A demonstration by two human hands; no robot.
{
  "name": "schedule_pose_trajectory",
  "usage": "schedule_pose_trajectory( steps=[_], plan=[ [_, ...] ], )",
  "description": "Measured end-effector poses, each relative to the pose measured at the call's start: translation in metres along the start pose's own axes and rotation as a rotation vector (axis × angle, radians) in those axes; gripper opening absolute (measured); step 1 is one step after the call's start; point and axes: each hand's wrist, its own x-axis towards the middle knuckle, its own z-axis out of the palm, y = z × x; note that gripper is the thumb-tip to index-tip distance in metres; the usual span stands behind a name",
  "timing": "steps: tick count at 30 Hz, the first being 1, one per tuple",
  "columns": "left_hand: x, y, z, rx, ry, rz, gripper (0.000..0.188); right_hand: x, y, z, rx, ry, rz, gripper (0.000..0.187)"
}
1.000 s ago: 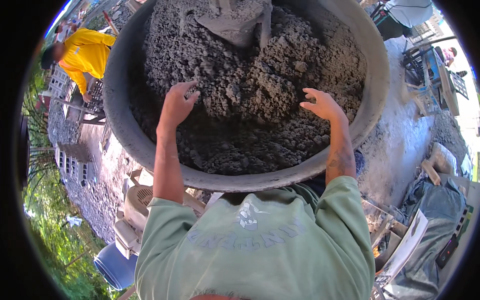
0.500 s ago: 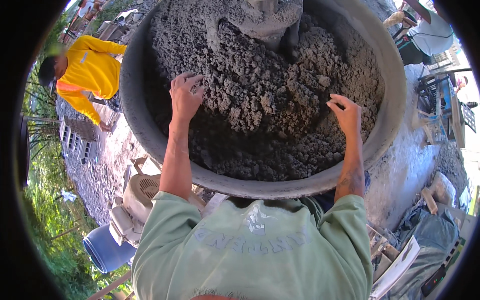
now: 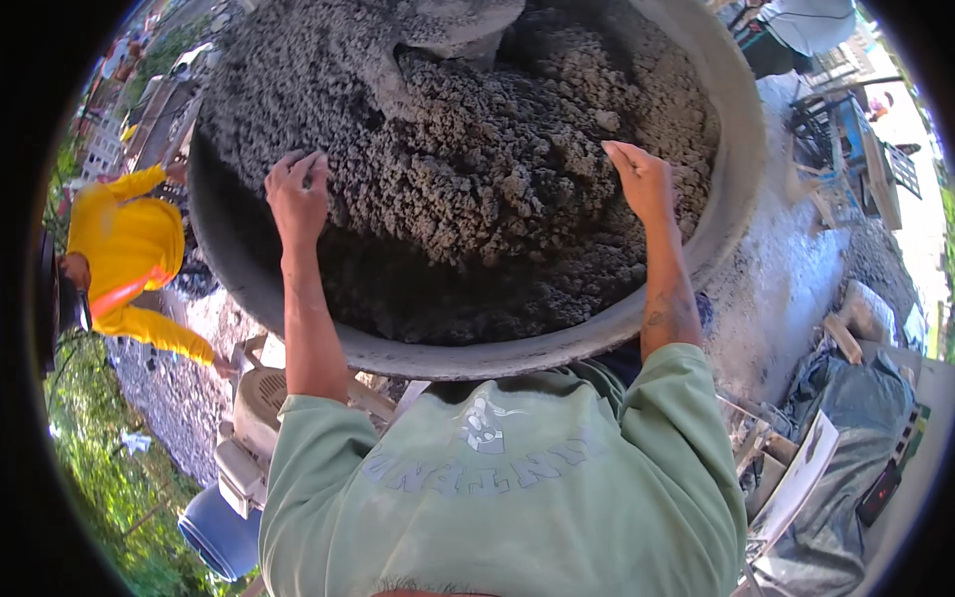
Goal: The person wipes their hands with a cloth, places it on cinder blocks, and approaches a running concrete mixer. They reach inside the mixer tub to feel and remove clumps from the concrete mixture by hand.
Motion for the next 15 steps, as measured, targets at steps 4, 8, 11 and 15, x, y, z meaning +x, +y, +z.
schedule_pose_trajectory(
  steps=[4,8,11,15],
  plan=[
    [-0.003,-0.001,-0.004,-0.007,-0.024,-0.010,0.020,-0.001,-0.002,-0.001,0.025,-0.040,0.032,0.030],
    [-0.003,0.013,-0.013,-0.046,-0.014,-0.098,0.020,-0.002,0.005,-0.004,0.098,-0.038,0.081,0.041],
    [-0.002,0.014,-0.019,-0.068,0.029,-0.130,0.021,-0.002,0.002,-0.007,0.147,-0.016,0.100,0.051],
    [0.001,0.012,-0.040,-0.094,0.104,-0.145,0.021,0.001,0.000,-0.003,0.163,-0.005,0.136,0.069]
  ],
)
